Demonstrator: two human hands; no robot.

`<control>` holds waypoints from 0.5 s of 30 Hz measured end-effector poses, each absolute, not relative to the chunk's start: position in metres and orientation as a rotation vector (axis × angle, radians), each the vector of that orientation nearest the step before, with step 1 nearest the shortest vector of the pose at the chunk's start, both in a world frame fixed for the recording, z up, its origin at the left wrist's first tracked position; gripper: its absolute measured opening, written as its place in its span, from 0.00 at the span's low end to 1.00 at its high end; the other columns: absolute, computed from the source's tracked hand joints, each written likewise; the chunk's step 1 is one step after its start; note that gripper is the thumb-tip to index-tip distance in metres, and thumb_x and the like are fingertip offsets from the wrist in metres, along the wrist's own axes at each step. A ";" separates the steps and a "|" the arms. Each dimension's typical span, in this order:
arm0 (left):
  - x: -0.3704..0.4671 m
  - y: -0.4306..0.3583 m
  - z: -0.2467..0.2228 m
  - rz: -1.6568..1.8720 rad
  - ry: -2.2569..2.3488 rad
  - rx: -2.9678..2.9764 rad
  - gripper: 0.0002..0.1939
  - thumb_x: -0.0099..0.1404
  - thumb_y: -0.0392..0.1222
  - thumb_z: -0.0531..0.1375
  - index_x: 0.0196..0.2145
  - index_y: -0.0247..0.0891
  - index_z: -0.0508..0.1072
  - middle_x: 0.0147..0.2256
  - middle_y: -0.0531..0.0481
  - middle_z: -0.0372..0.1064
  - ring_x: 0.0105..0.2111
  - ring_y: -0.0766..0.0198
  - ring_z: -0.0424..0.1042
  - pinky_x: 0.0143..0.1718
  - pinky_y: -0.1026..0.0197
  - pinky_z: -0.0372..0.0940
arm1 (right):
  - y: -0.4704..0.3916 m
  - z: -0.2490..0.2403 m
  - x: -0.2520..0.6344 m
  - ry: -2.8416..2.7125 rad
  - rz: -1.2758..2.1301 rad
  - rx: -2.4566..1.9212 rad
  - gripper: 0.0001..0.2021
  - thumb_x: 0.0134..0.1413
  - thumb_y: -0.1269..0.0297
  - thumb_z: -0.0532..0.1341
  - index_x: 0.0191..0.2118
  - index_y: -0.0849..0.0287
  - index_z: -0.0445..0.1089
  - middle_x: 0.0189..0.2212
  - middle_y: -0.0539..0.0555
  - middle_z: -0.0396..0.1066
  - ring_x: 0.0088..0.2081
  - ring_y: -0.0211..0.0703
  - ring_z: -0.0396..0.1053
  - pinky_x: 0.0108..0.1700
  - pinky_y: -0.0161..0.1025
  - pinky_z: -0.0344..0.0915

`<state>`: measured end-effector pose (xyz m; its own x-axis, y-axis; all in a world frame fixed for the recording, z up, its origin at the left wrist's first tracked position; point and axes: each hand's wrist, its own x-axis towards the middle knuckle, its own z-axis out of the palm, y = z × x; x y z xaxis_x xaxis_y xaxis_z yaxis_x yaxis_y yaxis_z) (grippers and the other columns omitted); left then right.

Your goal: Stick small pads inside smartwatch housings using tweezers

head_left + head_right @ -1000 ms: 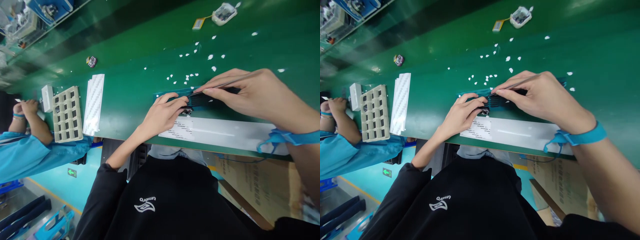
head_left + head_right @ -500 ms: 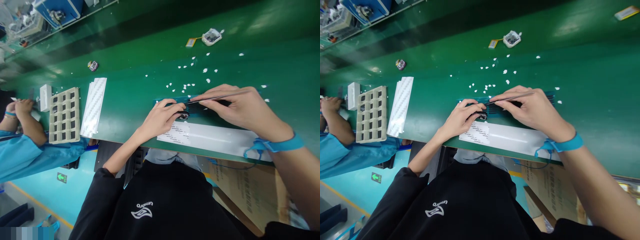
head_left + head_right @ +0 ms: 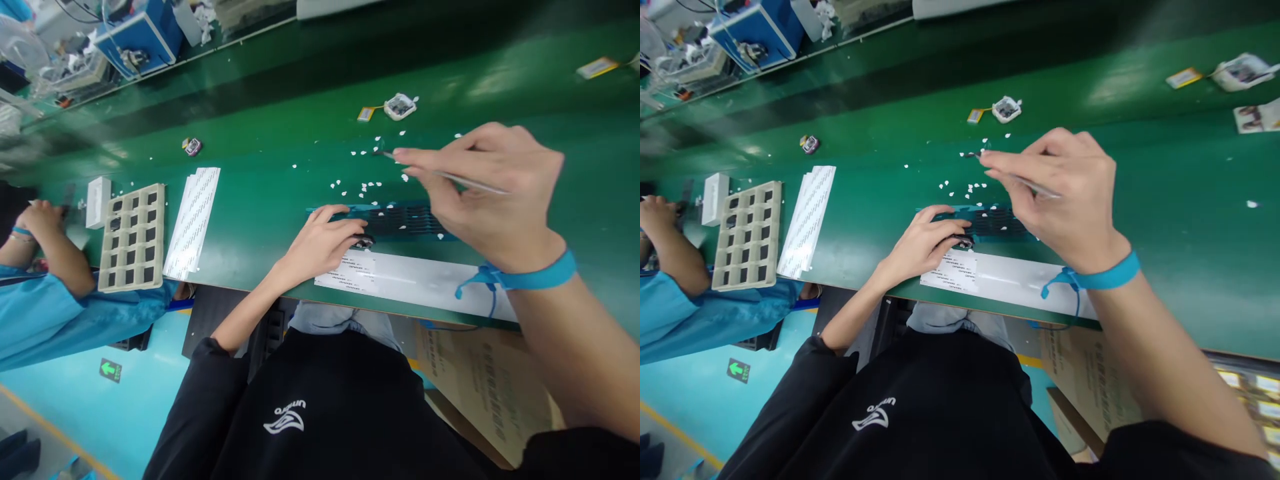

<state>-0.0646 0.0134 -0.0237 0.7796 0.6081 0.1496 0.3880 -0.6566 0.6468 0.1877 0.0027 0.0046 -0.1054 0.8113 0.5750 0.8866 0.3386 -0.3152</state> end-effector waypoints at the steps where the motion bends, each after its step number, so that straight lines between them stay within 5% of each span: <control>1: -0.066 0.010 -0.018 0.571 0.712 2.297 0.13 0.80 0.39 0.55 0.50 0.41 0.80 0.58 0.45 0.81 0.66 0.51 0.72 0.71 0.39 0.63 | 0.005 0.007 0.184 -1.857 -0.189 -1.449 0.14 0.75 0.49 0.62 0.52 0.43 0.84 0.33 0.52 0.79 0.37 0.41 0.74 0.41 0.44 0.65; 5: -0.072 0.008 0.000 0.956 0.788 1.596 0.16 0.82 0.53 0.55 0.55 0.42 0.74 0.48 0.43 0.83 0.46 0.59 0.80 0.54 0.51 0.74 | 0.009 -0.004 0.171 -1.689 -0.407 -1.162 0.09 0.72 0.59 0.66 0.52 0.45 0.83 0.39 0.50 0.84 0.36 0.41 0.77 0.40 0.43 0.68; 9: -0.076 0.023 -0.005 0.894 0.889 1.055 0.09 0.76 0.46 0.60 0.49 0.40 0.72 0.39 0.48 0.82 0.32 0.67 0.72 0.41 0.60 0.71 | 0.004 -0.023 0.164 -1.785 -0.455 -0.946 0.26 0.69 0.70 0.67 0.67 0.37 0.74 0.47 0.46 0.84 0.39 0.42 0.81 0.40 0.43 0.70; 12: -0.075 0.028 -0.012 0.851 0.929 0.869 0.05 0.73 0.42 0.64 0.43 0.39 0.73 0.34 0.52 0.79 0.29 0.70 0.72 0.39 0.62 0.71 | -0.005 -0.025 0.162 -1.938 -0.394 -0.866 0.32 0.69 0.67 0.67 0.72 0.31 0.66 0.48 0.42 0.84 0.37 0.41 0.80 0.37 0.44 0.68; 15: -0.072 0.025 -0.015 0.907 1.008 0.809 0.07 0.72 0.42 0.67 0.38 0.38 0.73 0.32 0.54 0.77 0.31 0.68 0.79 0.42 0.60 0.77 | -0.013 -0.017 0.160 -2.097 -0.101 -0.865 0.25 0.70 0.60 0.68 0.66 0.24 0.71 0.50 0.39 0.83 0.40 0.42 0.80 0.38 0.46 0.67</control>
<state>-0.0717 0.0255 -0.0146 0.2563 0.9043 -0.3415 -0.2448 0.4025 0.8821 0.1604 -0.0135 -0.0169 -0.4051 0.5443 0.7346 0.6126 0.7580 -0.2238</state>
